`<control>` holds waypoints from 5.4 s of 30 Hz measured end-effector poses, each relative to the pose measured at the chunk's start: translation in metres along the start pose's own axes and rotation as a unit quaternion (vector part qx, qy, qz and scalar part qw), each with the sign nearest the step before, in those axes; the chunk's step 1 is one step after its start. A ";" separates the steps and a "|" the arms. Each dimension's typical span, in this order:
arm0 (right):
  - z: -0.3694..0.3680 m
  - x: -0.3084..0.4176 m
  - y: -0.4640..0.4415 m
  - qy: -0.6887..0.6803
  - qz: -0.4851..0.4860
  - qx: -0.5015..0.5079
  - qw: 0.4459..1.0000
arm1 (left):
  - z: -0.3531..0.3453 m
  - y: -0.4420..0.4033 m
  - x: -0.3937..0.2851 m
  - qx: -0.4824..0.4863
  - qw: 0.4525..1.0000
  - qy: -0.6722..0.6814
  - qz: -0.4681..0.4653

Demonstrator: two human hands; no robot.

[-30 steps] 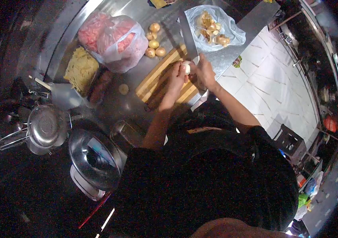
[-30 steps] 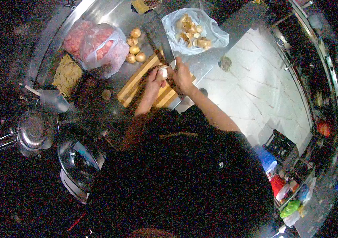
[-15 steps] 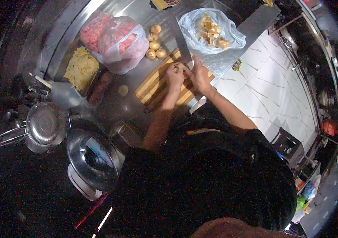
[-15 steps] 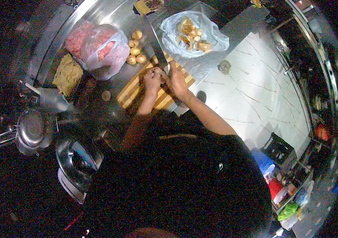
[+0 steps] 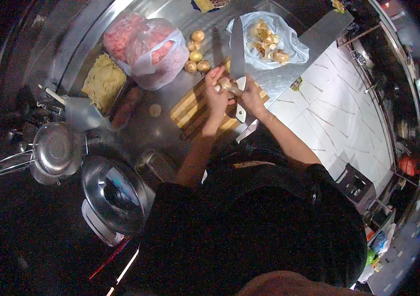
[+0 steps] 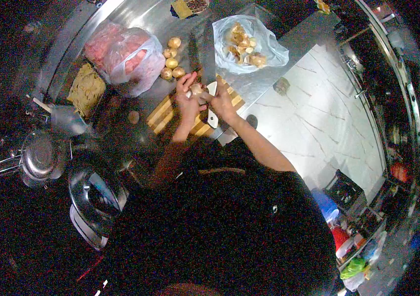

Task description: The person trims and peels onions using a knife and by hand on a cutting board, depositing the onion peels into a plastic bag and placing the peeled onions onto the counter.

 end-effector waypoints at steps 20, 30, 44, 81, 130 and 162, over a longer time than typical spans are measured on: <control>0.009 -0.033 -0.033 0.140 0.023 -0.060 0.988 | 0.009 0.021 0.004 0.001 0.998 -0.058 0.015; 0.004 -0.023 -0.018 0.289 0.091 -0.038 0.952 | 0.020 0.027 0.032 -0.059 0.887 -0.434 -0.148; 0.022 0.040 0.014 0.328 0.062 0.070 0.940 | 0.037 0.031 0.019 0.003 0.887 -0.443 -0.129; 0.017 -0.014 0.062 0.360 -0.009 0.134 0.923 | 0.046 0.045 0.030 -0.016 0.943 -0.279 -0.181; 0.039 0.013 0.015 0.463 0.172 0.044 0.869 | 0.212 -0.033 0.057 -0.226 0.808 -0.530 -0.124; 0.124 0.069 -0.131 0.405 0.184 -0.063 0.894 | -0.007 -0.063 -0.013 -0.121 0.721 -0.665 -0.152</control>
Point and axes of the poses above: each hand's wrist, its own y-axis away from the middle knuckle, its own z-axis out of the back of the hand, x = y × z, the point moved 1 cm from there along -y, towards the middle knuckle, and after that the axes turned 9 degrees about -y, right-handed, at the moved point
